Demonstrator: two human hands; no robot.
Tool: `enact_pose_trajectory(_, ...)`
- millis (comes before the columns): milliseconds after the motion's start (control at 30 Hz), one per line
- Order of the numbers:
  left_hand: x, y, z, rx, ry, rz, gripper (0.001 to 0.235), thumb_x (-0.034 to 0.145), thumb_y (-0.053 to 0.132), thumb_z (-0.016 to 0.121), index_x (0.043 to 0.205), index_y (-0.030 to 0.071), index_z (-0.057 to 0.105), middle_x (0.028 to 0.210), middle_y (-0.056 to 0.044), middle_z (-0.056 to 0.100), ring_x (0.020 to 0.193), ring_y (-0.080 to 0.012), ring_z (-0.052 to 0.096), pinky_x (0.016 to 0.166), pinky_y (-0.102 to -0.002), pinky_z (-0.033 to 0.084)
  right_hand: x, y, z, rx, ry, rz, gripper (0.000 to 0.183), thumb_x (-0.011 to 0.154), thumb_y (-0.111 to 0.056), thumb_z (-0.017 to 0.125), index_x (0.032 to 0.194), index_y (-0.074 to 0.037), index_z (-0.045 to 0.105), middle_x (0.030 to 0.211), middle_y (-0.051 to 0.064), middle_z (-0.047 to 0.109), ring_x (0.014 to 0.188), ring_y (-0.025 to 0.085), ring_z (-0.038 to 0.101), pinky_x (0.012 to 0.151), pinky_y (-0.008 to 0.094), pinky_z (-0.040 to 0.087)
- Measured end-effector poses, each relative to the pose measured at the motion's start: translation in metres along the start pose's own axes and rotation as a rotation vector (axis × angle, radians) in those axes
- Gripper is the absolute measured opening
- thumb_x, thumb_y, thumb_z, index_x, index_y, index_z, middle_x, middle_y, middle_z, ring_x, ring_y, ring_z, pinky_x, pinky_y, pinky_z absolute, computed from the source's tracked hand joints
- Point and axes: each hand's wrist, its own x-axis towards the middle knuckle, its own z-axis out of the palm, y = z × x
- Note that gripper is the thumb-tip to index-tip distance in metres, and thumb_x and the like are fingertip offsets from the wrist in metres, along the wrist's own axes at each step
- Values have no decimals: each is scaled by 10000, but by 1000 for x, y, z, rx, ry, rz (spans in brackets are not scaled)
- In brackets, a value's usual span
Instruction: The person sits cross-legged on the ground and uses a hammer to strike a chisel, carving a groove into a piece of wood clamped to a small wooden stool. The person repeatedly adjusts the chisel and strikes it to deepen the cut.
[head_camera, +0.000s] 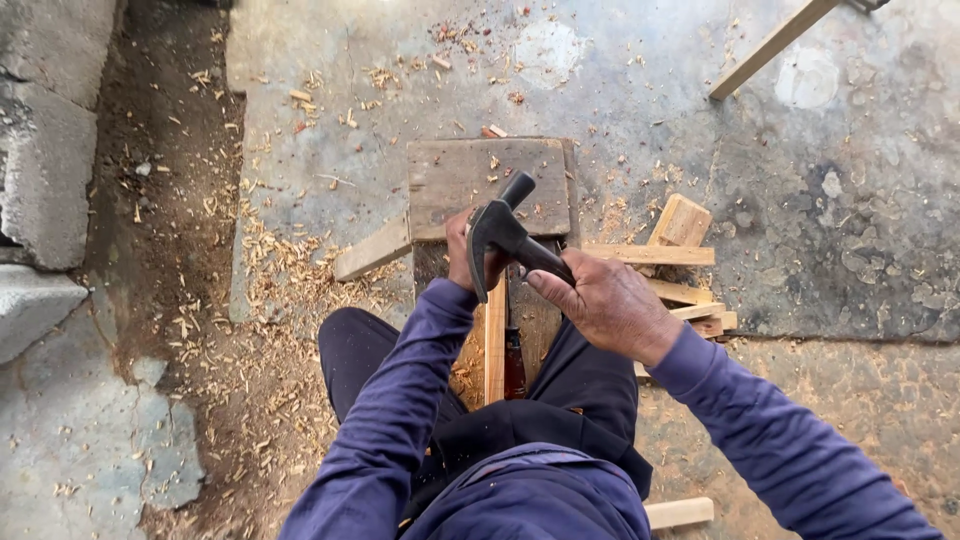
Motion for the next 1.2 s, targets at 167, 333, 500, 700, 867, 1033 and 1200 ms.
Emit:
enact_pose_trajectory(167,4,-12,3,113,-29,41,305,787,362,878,839,111,712,770,-5,692,708,-121,673,679,-328,550,-16,-24,-24,30,24,-87,608,959,-622,513,921,-30,645,628,156,559,590,300,595,573,437,476)
enact_pose_trajectory(333,-7,-17,2,454,-33,301,332,695,341,870,843,111,681,773,-41,663,706,-217,651,689,-367,522,-9,9,6,30,89,-133,590,957,-619,521,943,-45,655,621,147,553,598,305,570,550,444,465)
enact_pose_trajectory(500,-15,-14,3,390,-93,84,271,675,283,869,808,122,696,745,-40,706,666,-203,671,682,-376,511,-28,-16,-19,63,52,-101,607,952,-633,517,915,-39,638,586,139,537,526,291,569,526,440,457)
enact_pose_trajectory(700,-5,-10,6,-64,-76,75,342,756,261,851,925,32,661,830,-78,659,749,-175,633,689,-317,526,-16,27,22,62,185,-185,614,969,-625,554,1002,-19,644,615,126,529,558,279,486,516,438,421)
enact_pose_trajectory(867,-1,8,5,57,-99,48,367,704,269,879,884,36,661,791,-52,656,724,-139,642,667,-319,528,-31,13,4,29,151,-179,588,1002,-602,541,965,-24,645,633,91,542,575,212,534,542,406,454)
enact_pose_trajectory(1033,-10,5,2,-102,-92,6,382,716,246,861,961,28,665,824,-70,669,752,-164,621,705,-340,540,-31,9,15,192,157,-71,577,936,-592,541,999,-33,671,596,156,566,550,334,589,493,455,474)
enact_pose_trajectory(1200,-1,-15,5,305,-64,280,334,708,219,865,940,76,670,838,-75,683,771,-238,675,717,-393,530,-27,3,5,-10,166,-148,595,974,-620,538,992,-39,667,650,139,621,609,295,648,541,422,490)
